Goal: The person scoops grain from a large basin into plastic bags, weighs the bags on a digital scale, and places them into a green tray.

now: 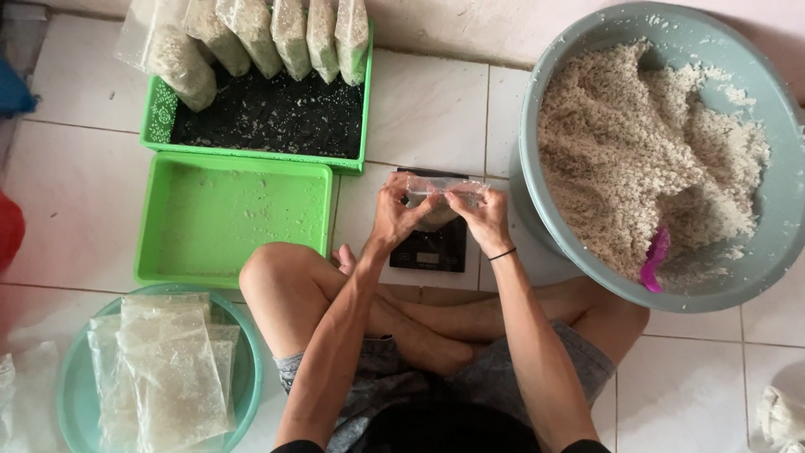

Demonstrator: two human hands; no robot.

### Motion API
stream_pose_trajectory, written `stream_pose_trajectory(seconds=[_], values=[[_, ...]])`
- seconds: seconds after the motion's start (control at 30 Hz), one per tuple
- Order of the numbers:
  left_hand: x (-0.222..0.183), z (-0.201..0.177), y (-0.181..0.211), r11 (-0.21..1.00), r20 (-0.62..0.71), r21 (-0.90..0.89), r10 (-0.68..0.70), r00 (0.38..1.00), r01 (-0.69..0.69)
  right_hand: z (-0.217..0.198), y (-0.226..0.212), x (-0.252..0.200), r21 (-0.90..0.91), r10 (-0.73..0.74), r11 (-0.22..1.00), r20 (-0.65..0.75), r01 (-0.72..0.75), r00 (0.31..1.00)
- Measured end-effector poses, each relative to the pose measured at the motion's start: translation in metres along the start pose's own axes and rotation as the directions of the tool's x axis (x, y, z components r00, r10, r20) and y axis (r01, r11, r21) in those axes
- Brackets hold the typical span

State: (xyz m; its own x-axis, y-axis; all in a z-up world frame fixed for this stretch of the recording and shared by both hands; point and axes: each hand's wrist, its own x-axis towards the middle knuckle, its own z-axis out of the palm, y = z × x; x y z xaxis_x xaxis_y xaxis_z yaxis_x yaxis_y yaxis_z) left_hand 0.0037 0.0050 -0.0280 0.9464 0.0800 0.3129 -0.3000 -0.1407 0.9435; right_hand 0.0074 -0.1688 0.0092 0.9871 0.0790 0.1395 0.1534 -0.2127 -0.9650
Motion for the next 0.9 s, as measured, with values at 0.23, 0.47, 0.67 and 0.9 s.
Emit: stream_pose_trajectory(seconds=[0.23, 0.47, 0.67, 0.9], values=[[0.001, 0.002, -0.012, 1.0, -0.035, -0.03, 0.006, 0.999, -0.007, 0.007, -0.002, -0.004, -0.033, 0.001, 0.999, -0.049, -0.003, 0.999], [0.001, 0.005, 0.01, 0.993, -0.035, -0.086, -0.085, 0.996, 0.081, 0.009, 0.01, -0.003, -0.059, -0.042, 0.998, -0.074, 0.038, 0.996], [0.0, -0.001, 0.003, 0.997, -0.062, -0.066, -0.054, 0.997, 0.05, 0.011, 0.019, -0.004, 0.008, 0.001, 1.0, -0.095, 0.0, 0.995], [0.001, 0.0, -0.001, 0.997, -0.089, -0.071, -0.014, 0.996, 0.008, 0.007, -0.003, -0.006, -0.032, -0.023, 0.999, -0.067, 0.02, 0.997]])
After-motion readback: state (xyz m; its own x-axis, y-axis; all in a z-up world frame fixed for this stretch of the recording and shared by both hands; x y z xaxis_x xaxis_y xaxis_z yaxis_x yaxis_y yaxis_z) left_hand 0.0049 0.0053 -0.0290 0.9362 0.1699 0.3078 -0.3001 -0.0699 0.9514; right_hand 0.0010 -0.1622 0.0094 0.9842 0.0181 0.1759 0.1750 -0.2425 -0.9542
